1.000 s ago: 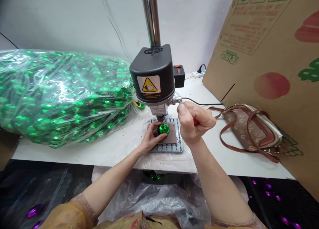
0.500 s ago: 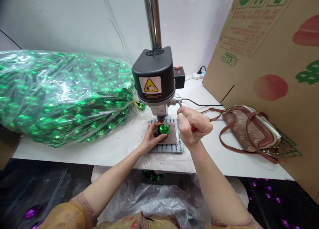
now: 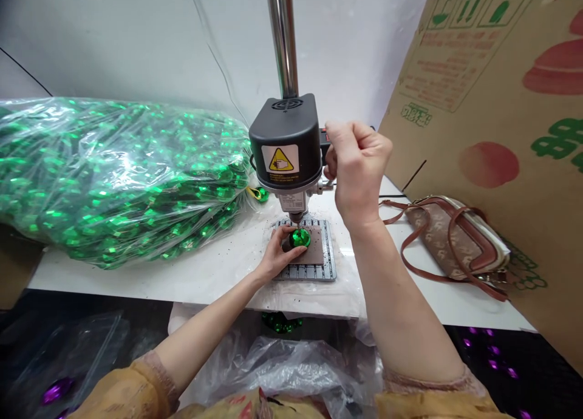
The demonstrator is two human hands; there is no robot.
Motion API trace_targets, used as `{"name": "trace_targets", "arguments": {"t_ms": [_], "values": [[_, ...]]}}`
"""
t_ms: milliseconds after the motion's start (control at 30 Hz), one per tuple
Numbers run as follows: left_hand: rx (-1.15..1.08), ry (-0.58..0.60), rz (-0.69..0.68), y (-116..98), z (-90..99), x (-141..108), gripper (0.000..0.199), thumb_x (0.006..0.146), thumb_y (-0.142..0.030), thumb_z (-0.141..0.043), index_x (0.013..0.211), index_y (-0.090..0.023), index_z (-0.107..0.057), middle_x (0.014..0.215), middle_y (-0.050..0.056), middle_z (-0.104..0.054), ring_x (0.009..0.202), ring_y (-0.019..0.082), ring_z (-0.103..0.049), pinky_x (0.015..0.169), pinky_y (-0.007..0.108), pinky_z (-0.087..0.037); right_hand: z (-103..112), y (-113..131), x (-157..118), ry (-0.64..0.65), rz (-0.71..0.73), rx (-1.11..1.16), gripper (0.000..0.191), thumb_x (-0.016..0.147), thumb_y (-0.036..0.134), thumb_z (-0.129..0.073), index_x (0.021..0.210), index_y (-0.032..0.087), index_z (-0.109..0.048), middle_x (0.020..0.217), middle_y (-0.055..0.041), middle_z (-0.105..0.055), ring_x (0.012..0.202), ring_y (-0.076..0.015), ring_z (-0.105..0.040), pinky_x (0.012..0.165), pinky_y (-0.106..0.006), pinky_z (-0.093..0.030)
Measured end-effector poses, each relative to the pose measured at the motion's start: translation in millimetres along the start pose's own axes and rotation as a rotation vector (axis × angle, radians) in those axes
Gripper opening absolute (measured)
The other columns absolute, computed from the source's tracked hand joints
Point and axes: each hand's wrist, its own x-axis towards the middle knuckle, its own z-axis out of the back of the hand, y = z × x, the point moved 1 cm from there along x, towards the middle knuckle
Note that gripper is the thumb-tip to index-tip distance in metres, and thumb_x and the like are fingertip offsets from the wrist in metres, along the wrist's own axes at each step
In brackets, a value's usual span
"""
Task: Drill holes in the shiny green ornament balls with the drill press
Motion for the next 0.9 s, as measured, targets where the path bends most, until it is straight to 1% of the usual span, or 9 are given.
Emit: {"name": "trace_targets", "arguments": {"t_ms": [100, 200, 267, 333, 433, 567, 667, 733, 900], "values": [[-0.001, -0.094, -0.096, -7, 5.8, -20, 0.041, 0.085, -0.041, -0.074, 0.118, -0.024, -0.059, 0.125, 0.012, -0.063, 0.126, 0.028, -0.059, 0.109, 0.048, -0.046, -1, -1, 4, 0.033, 0.004, -0.023, 0.043, 0.087, 0.022, -0.062, 0.053, 0.020, -0.035, 0.042, 0.0096, -0.032, 0.034, -0.0008, -0.028, 0.034, -0.019, -0.025], [0.098, -0.173, -0.267, -7, 18.3, -66, 0.036, 0.087, -0.038, -0.073, 0.119, -0.026, -0.062, 0.127, 0.013, -0.063, 0.119, 0.027, -0.064, 0.102, 0.046, -0.053, 0, -2, 2, -0.014, 0.013, -0.015, 0.042, 0.086, 0.016, -0.060, 0.052, 0.021, -0.034, 0.040, 0.0097, -0.035, 0.032, -0.0001, -0.029, 0.036, -0.019, -0.024], [0.203, -0.083, -0.354, 1, 27.2, -106, 0.031, 0.084, -0.037, -0.076, 0.113, -0.028, -0.069, 0.127, 0.014, -0.064, 0.112, 0.027, -0.067, 0.093, 0.044, -0.058, -1, -1, 2, -0.040, 0.020, -0.010, 0.042, 0.084, 0.012, -0.058, 0.050, 0.021, -0.034, 0.038, 0.0094, -0.034, 0.031, -0.0012, -0.029, 0.035, -0.020, -0.023], [0.318, 0.124, -0.401, 12, 33.8, -143, 0.024, 0.083, -0.036, -0.076, 0.107, -0.032, -0.074, 0.123, 0.013, -0.068, 0.103, 0.027, -0.071, 0.086, 0.044, -0.061, -2, 0, 3, -0.042, 0.027, -0.008, 0.043, 0.083, 0.012, -0.059, 0.049, 0.022, -0.036, 0.038, 0.0087, -0.035, 0.031, -0.0028, -0.029, 0.033, -0.022, -0.023], [0.451, 0.368, -0.493, 27, 38.8, -186, 0.032, 0.087, -0.027, -0.067, 0.116, -0.041, -0.072, 0.121, 0.010, -0.072, 0.104, 0.028, -0.072, 0.091, 0.051, -0.061, -3, 0, 4, -0.054, 0.024, 0.023, 0.043, 0.081, 0.012, -0.060, 0.047, 0.023, -0.036, 0.036, 0.0083, -0.034, 0.030, -0.0039, -0.028, 0.031, -0.024, -0.021], [0.496, 0.359, -0.502, 32, 46.5, -207, 0.043, 0.088, -0.022, -0.062, 0.127, -0.040, -0.066, 0.132, 0.014, -0.069, 0.115, 0.032, -0.069, 0.095, 0.056, -0.058, -2, -1, 2, -0.046, 0.035, 0.045, 0.040, 0.080, 0.013, -0.059, 0.047, 0.022, -0.038, 0.037, 0.0083, -0.036, 0.030, -0.0028, -0.028, 0.033, -0.023, -0.022], [0.479, 0.354, -0.471, 26, 61.2, -191, 0.031, 0.090, -0.024, -0.058, 0.116, -0.037, -0.069, 0.128, 0.011, -0.071, 0.111, 0.029, -0.069, 0.094, 0.051, -0.059, -1, -1, 1, -0.023, 0.055, 0.047, 0.037, 0.075, 0.017, -0.062, 0.046, 0.021, -0.041, 0.037, 0.0079, -0.036, 0.030, -0.0032, -0.028, 0.032, -0.025, -0.021], [0.450, 0.295, -0.471, 20, 73.7, -158, 0.023, 0.091, -0.025, -0.054, 0.104, -0.032, -0.072, 0.119, 0.010, -0.074, 0.108, 0.028, -0.069, 0.094, 0.051, -0.059, -1, -1, 0, -0.018, 0.065, 0.054, 0.036, 0.073, 0.018, -0.063, 0.045, 0.021, -0.041, 0.037, 0.0078, -0.035, 0.031, -0.0037, -0.028, 0.032, -0.026, -0.021], [0.490, 0.049, -0.297, 15, 87.6, -3, 0.024, 0.089, -0.014, -0.046, 0.088, -0.024, -0.067, 0.106, 0.012, -0.069, 0.118, 0.027, -0.061, 0.108, 0.051, -0.047, -3, 0, -2, -0.047, 0.071, 0.055, 0.037, 0.076, 0.016, -0.061, 0.046, 0.021, -0.040, 0.038, 0.0074, -0.035, 0.032, -0.0040, -0.028, 0.033, -0.027, -0.019]]}}
